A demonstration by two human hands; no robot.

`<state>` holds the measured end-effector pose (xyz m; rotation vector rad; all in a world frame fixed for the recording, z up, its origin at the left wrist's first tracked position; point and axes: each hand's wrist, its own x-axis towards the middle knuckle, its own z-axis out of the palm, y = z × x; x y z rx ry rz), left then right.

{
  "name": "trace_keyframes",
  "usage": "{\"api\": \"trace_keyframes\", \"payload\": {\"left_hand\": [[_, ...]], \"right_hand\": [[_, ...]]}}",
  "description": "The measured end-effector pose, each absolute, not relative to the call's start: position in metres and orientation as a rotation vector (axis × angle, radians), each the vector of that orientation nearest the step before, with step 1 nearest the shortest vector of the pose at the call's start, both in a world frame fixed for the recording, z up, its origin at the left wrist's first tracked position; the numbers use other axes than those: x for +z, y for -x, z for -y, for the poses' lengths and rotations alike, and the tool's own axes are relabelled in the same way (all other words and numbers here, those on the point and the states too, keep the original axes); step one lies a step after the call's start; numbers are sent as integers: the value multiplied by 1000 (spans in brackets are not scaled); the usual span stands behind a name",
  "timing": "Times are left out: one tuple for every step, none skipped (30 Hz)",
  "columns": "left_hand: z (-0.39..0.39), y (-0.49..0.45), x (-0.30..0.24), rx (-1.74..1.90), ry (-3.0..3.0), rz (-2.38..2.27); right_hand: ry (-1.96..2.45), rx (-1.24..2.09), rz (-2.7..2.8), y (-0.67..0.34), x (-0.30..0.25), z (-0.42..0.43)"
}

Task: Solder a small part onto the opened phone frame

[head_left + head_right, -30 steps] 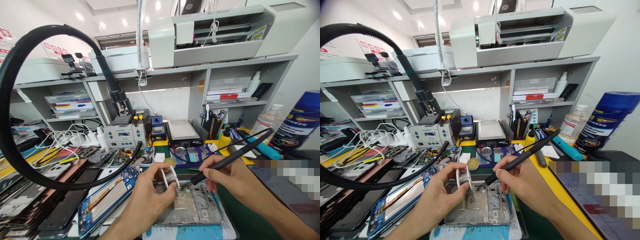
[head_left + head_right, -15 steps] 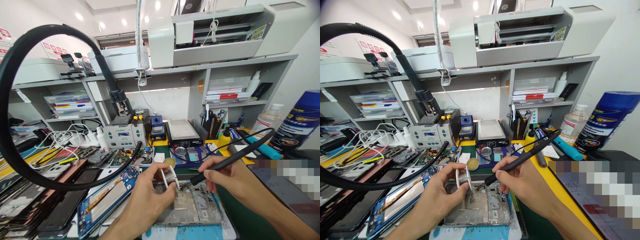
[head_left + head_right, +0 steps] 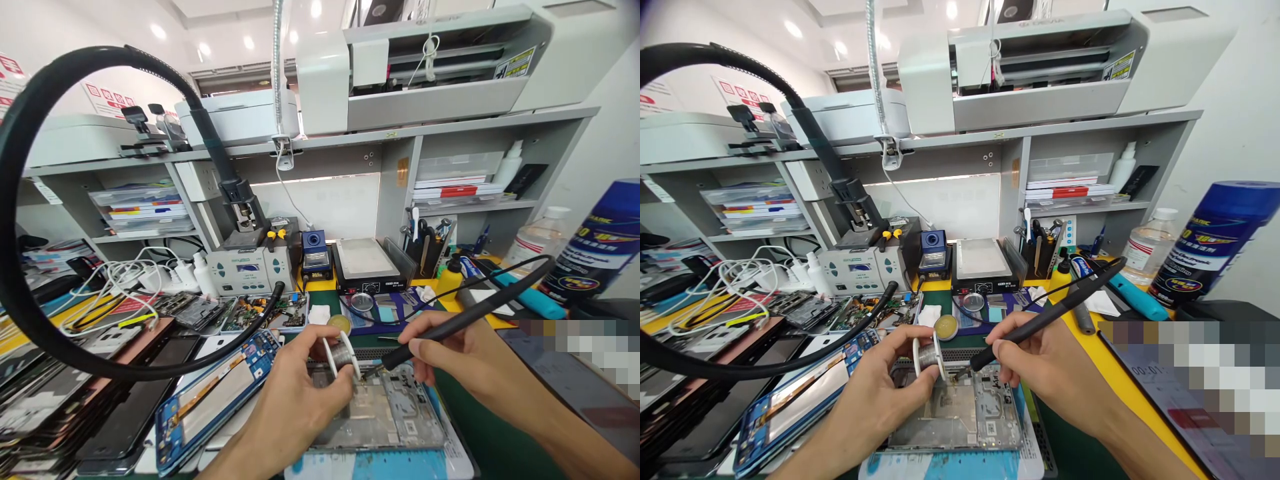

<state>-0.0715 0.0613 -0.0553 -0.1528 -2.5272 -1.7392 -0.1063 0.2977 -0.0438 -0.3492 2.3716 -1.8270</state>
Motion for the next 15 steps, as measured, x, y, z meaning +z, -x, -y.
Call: {"api": "trace_keyframes", "payload": {"left_hand": [[-61, 72, -56, -1733, 152, 2529], [-61, 72, -56, -1729, 151, 2530], [-61, 72, -57, -1728, 150, 2532], [-62, 72, -57, -1730, 149, 2532], [-62, 71, -57, -1734, 148, 2530], [-62, 71, -57, -1741, 145, 2525], [-63, 71, -57, -1747, 142, 2520], [-63, 71, -57, -1752, 139, 2514], [-63, 71, -56, -1753, 136, 2510], [-64, 71, -56, -1753, 136, 2508], [-64, 70, -56, -1753, 135, 2509], [-64, 71, -56, -1755, 133, 2511], [-64, 71, -56, -1758, 132, 2512], [-64, 71, -56, -1762, 135, 2514], [-64, 72, -56, -1765, 136, 2518]], "right_hand": [[347, -1829, -2374, 107, -44, -298], [347, -1832, -2372, 107, -45, -297], [346, -1838, -2366, 107, -45, -297], [345, -1843, -2358, 107, -46, -297], [344, -1847, -2348, 108, -46, -297], [344, -1850, -2339, 108, -46, -297], [343, -1852, -2333, 108, -46, -297], [342, -1850, -2331, 108, -47, -297], [341, -1848, -2333, 108, -47, -297], [342, -1848, -2336, 108, -47, -297], [343, -1848, -2338, 108, -47, -297], [346, -1848, -2339, 108, -47, -298], [348, -1848, -2337, 108, -47, -298], [354, -1849, -2335, 108, -47, -298], [361, -1849, -2333, 108, -48, -299]]}}
